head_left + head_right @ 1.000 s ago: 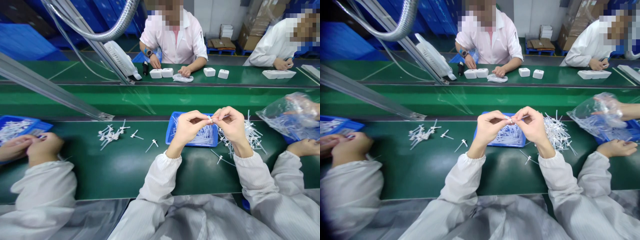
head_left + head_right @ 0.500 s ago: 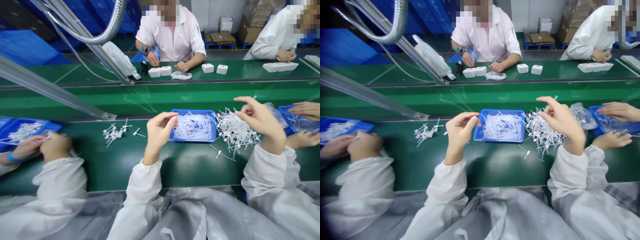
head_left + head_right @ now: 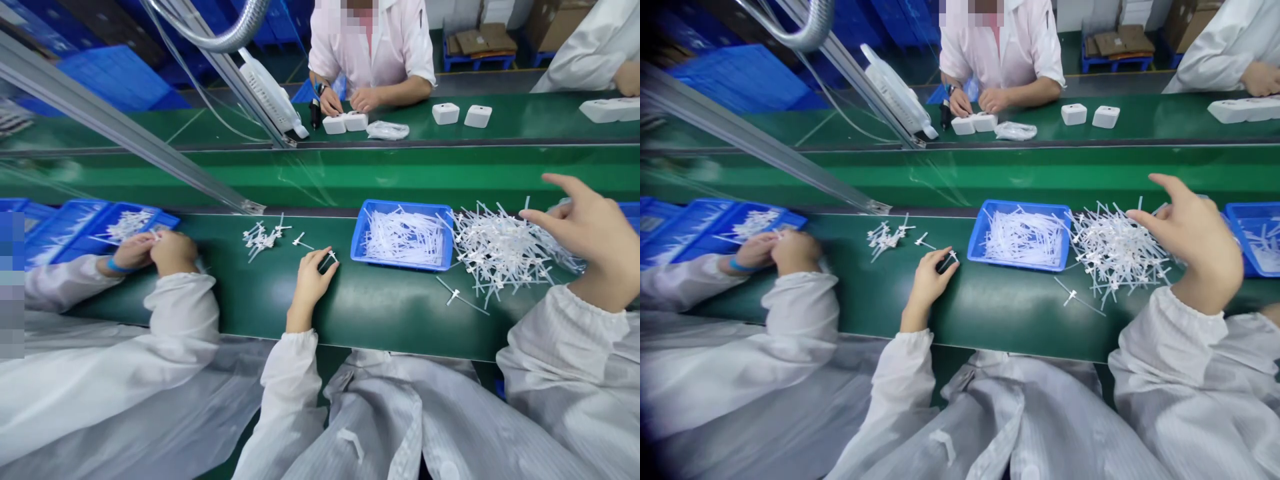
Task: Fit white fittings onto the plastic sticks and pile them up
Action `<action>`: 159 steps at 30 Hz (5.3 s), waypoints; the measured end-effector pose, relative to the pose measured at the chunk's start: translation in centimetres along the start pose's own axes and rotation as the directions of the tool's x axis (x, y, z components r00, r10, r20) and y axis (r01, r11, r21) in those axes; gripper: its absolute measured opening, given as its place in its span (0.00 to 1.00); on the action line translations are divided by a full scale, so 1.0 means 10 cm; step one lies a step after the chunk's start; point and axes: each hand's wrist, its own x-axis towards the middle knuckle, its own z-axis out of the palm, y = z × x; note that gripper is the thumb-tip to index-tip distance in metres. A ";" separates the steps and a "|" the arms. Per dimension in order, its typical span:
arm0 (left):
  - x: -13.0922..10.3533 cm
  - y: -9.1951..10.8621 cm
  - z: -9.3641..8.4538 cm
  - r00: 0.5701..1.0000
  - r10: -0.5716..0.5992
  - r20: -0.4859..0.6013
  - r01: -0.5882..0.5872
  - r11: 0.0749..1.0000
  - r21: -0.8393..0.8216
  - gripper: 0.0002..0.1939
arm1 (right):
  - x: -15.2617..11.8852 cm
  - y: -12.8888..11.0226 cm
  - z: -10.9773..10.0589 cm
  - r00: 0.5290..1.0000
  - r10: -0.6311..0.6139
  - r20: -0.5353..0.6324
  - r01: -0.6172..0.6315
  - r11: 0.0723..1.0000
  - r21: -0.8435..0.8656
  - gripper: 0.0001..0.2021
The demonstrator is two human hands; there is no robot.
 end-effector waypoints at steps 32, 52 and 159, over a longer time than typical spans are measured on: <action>0.51 2.78 -0.21 0.847 0.456 -0.272 -0.520 0.606 -0.603 0.05 | -0.39 -1.17 0.75 0.694 -0.570 -0.440 0.705 0.416 0.575 0.09; 0.78 2.72 0.01 0.711 0.656 -0.254 -0.639 0.452 -0.622 0.18 | -0.20 -1.12 0.83 0.930 -0.285 -0.230 0.270 0.108 0.957 0.10; 0.77 2.80 0.28 0.976 0.215 -0.043 -0.132 0.418 -0.899 0.09 | -0.04 -1.18 1.09 0.969 -0.199 -0.150 0.151 -0.011 0.989 0.18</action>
